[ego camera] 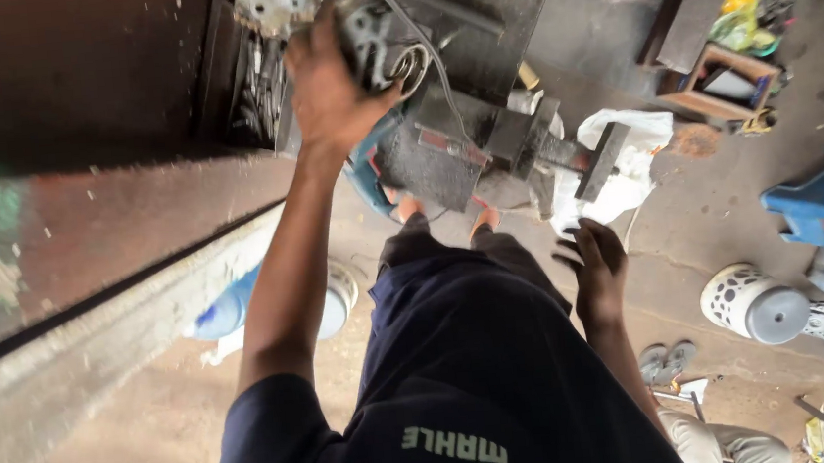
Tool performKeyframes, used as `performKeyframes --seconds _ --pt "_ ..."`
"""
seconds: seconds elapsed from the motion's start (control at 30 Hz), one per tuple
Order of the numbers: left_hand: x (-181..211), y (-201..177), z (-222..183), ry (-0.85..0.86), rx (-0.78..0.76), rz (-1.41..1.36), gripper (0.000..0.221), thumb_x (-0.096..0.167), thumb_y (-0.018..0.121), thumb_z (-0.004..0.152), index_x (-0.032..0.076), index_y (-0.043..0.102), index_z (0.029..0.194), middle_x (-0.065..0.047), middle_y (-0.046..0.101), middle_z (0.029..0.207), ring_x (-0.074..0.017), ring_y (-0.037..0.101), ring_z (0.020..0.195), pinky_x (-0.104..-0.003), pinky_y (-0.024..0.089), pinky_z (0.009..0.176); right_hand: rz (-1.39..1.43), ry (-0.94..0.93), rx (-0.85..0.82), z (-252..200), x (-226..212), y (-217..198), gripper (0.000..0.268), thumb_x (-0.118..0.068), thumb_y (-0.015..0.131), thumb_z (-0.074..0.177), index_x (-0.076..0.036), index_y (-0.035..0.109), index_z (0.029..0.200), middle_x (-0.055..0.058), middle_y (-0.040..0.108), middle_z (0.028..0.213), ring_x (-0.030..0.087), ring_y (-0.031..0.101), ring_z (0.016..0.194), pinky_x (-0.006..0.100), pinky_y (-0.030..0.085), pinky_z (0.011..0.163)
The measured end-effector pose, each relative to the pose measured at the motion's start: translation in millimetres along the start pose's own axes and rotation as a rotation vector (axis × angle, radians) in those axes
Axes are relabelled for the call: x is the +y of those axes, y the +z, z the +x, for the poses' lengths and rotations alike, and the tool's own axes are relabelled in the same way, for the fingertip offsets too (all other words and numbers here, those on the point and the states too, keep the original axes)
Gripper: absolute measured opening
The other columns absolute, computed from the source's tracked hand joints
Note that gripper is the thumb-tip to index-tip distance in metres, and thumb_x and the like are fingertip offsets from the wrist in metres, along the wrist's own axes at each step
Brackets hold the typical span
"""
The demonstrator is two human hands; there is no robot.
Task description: Using a power drill to perform work on a motorcycle engine component.
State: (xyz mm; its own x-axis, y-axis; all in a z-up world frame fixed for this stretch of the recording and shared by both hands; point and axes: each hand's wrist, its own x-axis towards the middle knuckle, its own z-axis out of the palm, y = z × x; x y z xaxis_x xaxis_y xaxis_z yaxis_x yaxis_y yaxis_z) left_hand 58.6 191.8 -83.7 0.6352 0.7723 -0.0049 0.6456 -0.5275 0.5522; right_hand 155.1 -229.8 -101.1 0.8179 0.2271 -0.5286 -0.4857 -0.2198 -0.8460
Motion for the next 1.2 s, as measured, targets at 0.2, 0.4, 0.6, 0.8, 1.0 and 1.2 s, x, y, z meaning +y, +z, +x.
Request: performKeyframes --seconds 0.2,0.4,0.6,0.8,1.0,1.2 --pt "12.1 -21.7 -109.3 0.057 0.139 -0.166 0.117 0.031 0.103 0.063 -0.004 0.036 0.152 -0.027 0.049 0.143 -0.0470 0.051 0.131 -0.054 0.044 0.111 -0.041 0.010 -0.270 31.1 -36.4 29.4 0.045 -0.028 0.065 0.099 -0.002 0.055 0.135 0.012 0.068 0.117 0.023 0.068 0.102 0.038 0.061 0.081" --pt "79.3 -40.9 -165.1 0.055 -0.355 0.104 0.097 0.022 0.095 0.062 0.003 0.047 0.144 -0.029 0.047 0.137 -0.0415 0.057 0.114 -0.046 0.060 0.088 -0.137 0.304 -0.746 67.6 -22.2 64.0 0.061 -0.054 0.046 0.098 -0.015 0.046 0.144 0.003 0.066 0.129 0.018 0.068 0.113 0.040 0.065 0.080" --pt "170.2 -3.9 -159.3 0.864 -0.593 0.237 0.037 0.021 0.078 0.094 0.022 0.063 0.128 -0.022 0.051 0.142 -0.0392 0.053 0.130 -0.040 0.060 0.076 0.153 0.663 -0.744 117.1 53.4 -21.1 0.072 -0.058 0.058 0.106 -0.022 0.038 0.166 0.008 0.056 0.100 0.019 0.053 0.083 0.034 0.047 0.074" --pt "239.0 24.9 -129.5 1.141 -0.204 0.446 0.079 0.007 0.074 0.088 0.020 0.030 0.153 -0.015 0.040 0.155 -0.0374 0.039 0.149 -0.057 0.036 0.121 0.724 0.404 -0.985 126.4 3.0 -94.4 0.071 -0.044 0.074 0.089 -0.006 0.053 0.145 0.014 0.068 0.133 0.025 0.071 0.116 0.040 0.062 0.095" --pt "242.7 57.9 -135.6 0.094 -0.515 -0.702 0.117 0.018 0.082 0.081 0.005 0.003 0.166 -0.027 0.022 0.170 -0.0493 0.034 0.151 -0.057 0.048 0.115 0.739 0.021 -0.807 136.9 -5.8 -61.1 0.069 -0.039 0.077 0.096 0.001 0.052 0.146 0.017 0.065 0.130 0.030 0.068 0.118 0.043 0.058 0.103" --pt "235.6 98.5 -136.1 -0.018 -0.428 -0.855 0.139 0.035 0.098 0.066 0.007 0.004 0.164 -0.035 0.029 0.158 -0.0527 0.034 0.147 -0.060 0.038 0.120 0.484 -0.205 -0.769 134.6 -27.8 -40.6 0.097 -0.029 0.079 0.091 -0.010 0.020 0.165 0.015 0.047 0.154 0.029 0.054 0.140 0.045 0.051 0.116"
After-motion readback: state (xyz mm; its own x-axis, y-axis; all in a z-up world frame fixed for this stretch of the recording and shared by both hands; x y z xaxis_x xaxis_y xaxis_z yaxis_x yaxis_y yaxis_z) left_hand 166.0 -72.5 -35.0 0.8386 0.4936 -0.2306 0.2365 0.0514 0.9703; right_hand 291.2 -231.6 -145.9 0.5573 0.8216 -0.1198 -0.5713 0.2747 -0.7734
